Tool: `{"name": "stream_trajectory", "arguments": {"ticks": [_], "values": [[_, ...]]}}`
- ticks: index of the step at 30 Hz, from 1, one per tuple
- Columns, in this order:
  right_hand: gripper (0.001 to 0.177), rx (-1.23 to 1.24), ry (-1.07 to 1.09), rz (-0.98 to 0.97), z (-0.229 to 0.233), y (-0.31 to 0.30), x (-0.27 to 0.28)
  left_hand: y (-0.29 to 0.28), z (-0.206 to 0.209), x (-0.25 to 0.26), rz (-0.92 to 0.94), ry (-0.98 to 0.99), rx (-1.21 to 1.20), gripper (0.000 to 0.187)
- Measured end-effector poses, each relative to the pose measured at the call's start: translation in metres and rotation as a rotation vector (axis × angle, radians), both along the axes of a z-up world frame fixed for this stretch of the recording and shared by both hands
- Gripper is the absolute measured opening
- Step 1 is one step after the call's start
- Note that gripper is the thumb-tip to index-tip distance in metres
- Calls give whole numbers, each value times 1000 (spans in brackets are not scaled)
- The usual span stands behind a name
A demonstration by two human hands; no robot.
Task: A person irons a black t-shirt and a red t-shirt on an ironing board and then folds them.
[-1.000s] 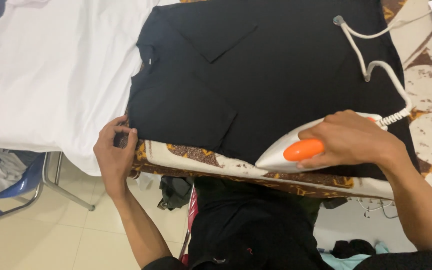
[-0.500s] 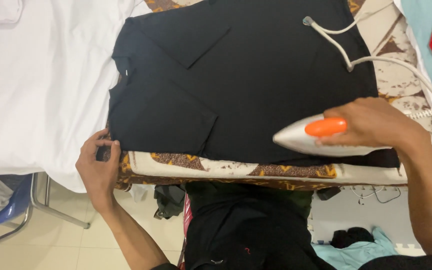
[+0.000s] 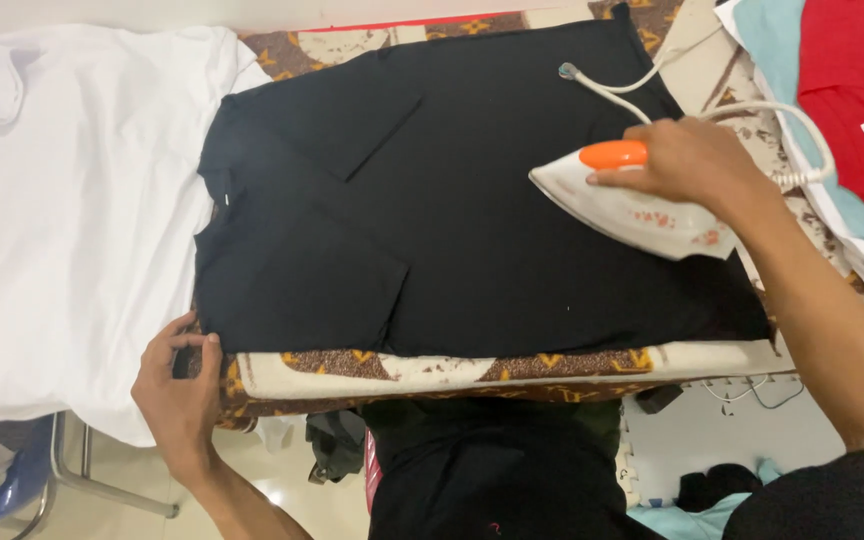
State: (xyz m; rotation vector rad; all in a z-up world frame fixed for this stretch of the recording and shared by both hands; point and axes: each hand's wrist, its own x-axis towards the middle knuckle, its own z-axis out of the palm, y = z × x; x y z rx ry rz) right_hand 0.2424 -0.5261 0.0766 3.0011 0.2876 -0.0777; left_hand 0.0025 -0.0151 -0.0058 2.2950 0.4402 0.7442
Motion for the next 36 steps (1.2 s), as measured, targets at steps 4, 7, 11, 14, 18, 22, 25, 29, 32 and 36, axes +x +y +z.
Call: {"name": "stream_trajectory", "arguments": {"ticks": [4,7,11,14,18,22,25,29,32,36], "values": [[76,6,-87,-86,-30,-40,86,-4,4,1,27,21,63,12],[75,-54,-182,-107,-40,-74,135,-1,-1,3,36,50,49,14],[82,-19,-238,-260,-51,-111,182,4,-7,5,46,50,44,11],[85,57,-276,-314,-54,-121,190,4,-7,5,44,54,33,11],[72,-58,-246,-91,-49,-118,177,5,-10,5,30,43,70,11],[55,96,68,-44,4,-68,119,5,-9,5,49,75,67,11],[59,48,164,-57,7,-67,103,7,-11,4,12,51,71,10],[59,-77,258,-41,13,-68,57,10,-15,4,29,78,102,8],[53,-141,362,-56,19,-68,7,9,-15,3,21,81,133,9],[58,-260,500,-91,20,-73,-51,7,-14,2,6,51,140,11]]}}
